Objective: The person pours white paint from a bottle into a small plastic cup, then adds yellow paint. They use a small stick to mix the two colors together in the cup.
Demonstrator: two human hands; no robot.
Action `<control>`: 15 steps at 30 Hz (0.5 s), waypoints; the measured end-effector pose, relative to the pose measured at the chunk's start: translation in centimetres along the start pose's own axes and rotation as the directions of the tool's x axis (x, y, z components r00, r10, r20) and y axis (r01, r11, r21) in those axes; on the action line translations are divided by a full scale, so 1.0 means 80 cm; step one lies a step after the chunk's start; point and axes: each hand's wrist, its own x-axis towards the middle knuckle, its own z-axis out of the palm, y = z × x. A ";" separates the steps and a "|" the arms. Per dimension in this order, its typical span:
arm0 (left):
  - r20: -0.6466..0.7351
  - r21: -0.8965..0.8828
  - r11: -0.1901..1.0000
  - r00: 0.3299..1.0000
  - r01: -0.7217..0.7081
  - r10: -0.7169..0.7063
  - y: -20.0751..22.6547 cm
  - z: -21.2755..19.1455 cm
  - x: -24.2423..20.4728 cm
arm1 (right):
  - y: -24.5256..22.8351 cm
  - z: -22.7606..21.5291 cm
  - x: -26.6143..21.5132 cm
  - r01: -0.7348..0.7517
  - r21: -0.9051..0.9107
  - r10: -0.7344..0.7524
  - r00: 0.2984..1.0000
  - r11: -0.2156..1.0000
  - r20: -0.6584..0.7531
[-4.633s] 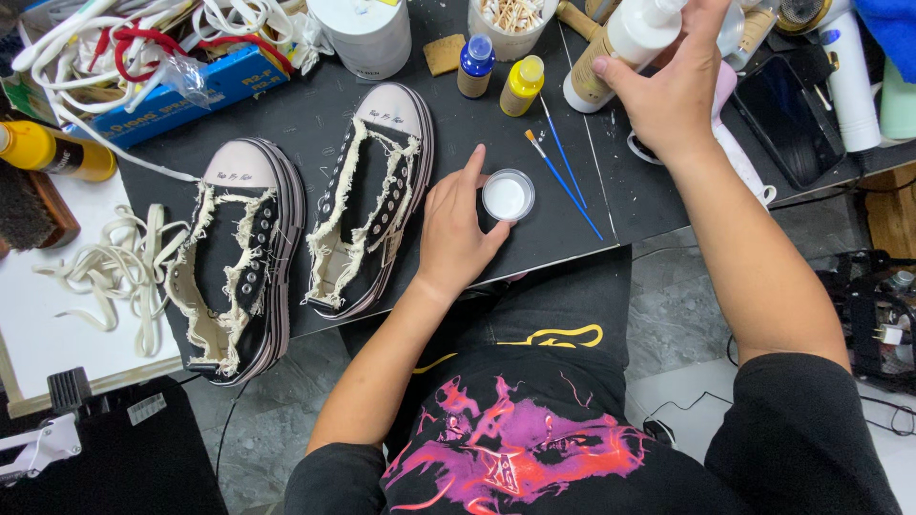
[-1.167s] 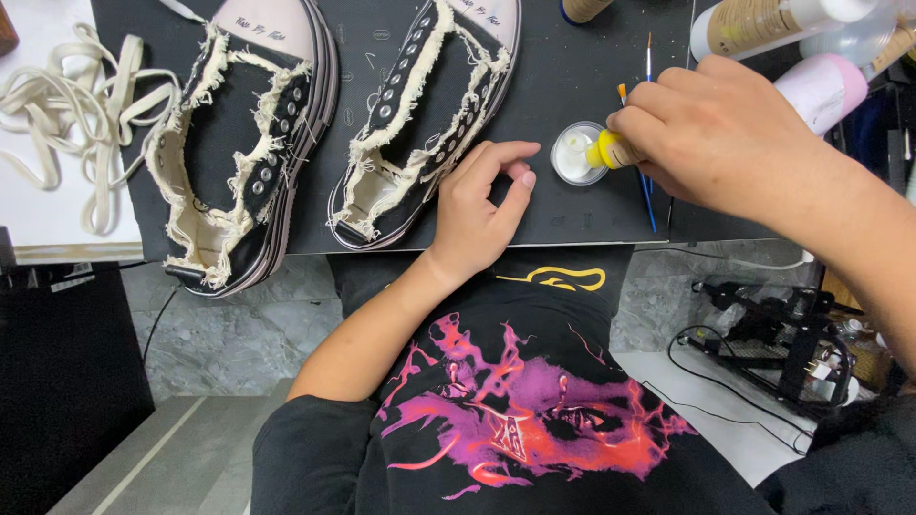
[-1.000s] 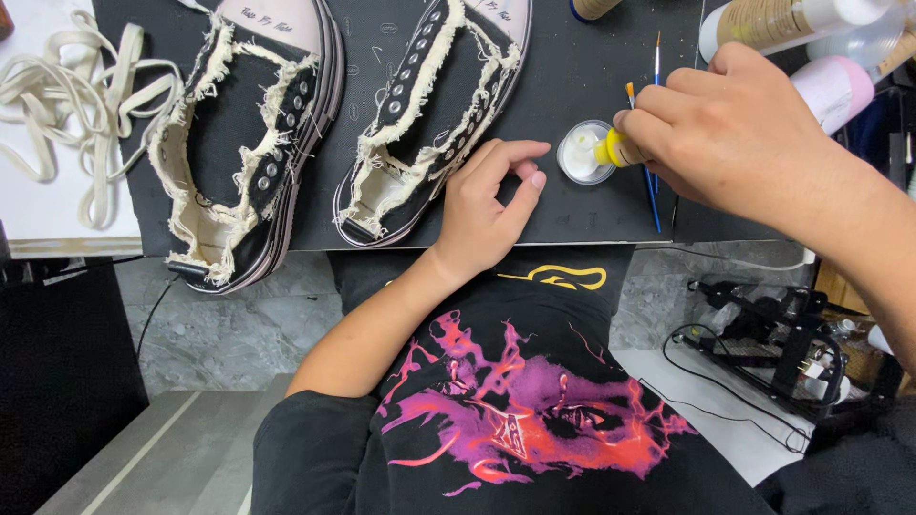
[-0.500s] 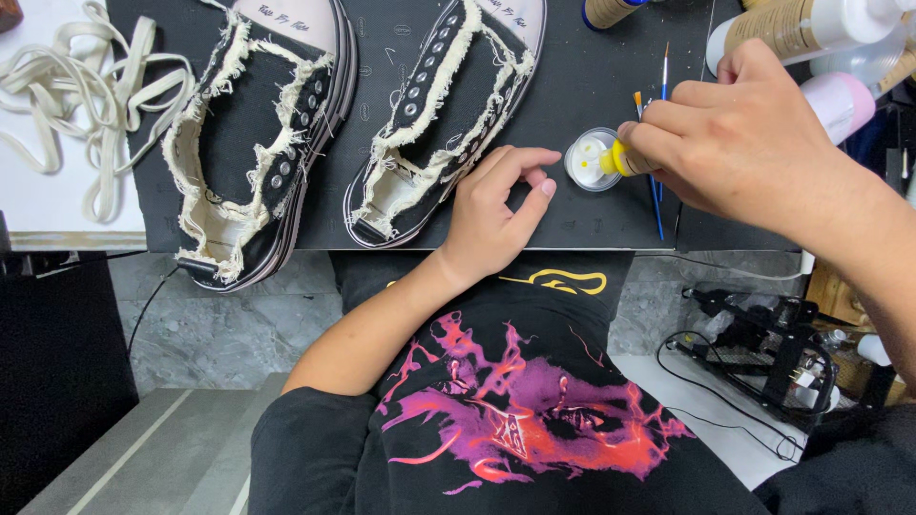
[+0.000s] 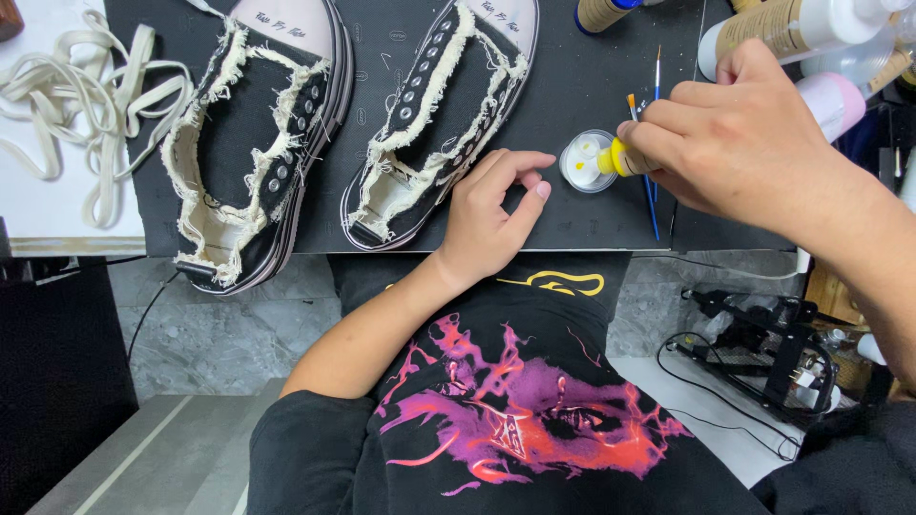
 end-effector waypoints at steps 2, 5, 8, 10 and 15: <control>-0.001 0.003 1.000 1.000 -0.001 0.001 0.000 0.001 0.000 | 0.001 0.002 -0.001 0.000 0.001 0.000 1.000 1.000 0.004; -0.003 0.006 1.000 1.000 0.000 0.000 0.000 0.000 -0.001 | 0.000 0.004 -0.003 -0.003 0.009 0.003 1.000 1.000 -0.007; -0.003 0.007 1.000 1.000 0.003 -0.003 0.000 0.001 -0.001 | 0.001 0.006 -0.005 -0.004 0.057 0.007 0.999 0.998 -0.038; -0.004 0.010 1.000 1.000 -0.004 0.004 0.000 0.001 0.000 | 0.002 0.008 -0.006 -0.006 0.101 0.012 0.998 0.995 -0.059; -0.005 0.010 1.000 1.000 -0.006 0.006 -0.001 0.001 -0.001 | 0.005 0.020 -0.017 -0.053 0.227 0.064 0.997 0.972 -0.041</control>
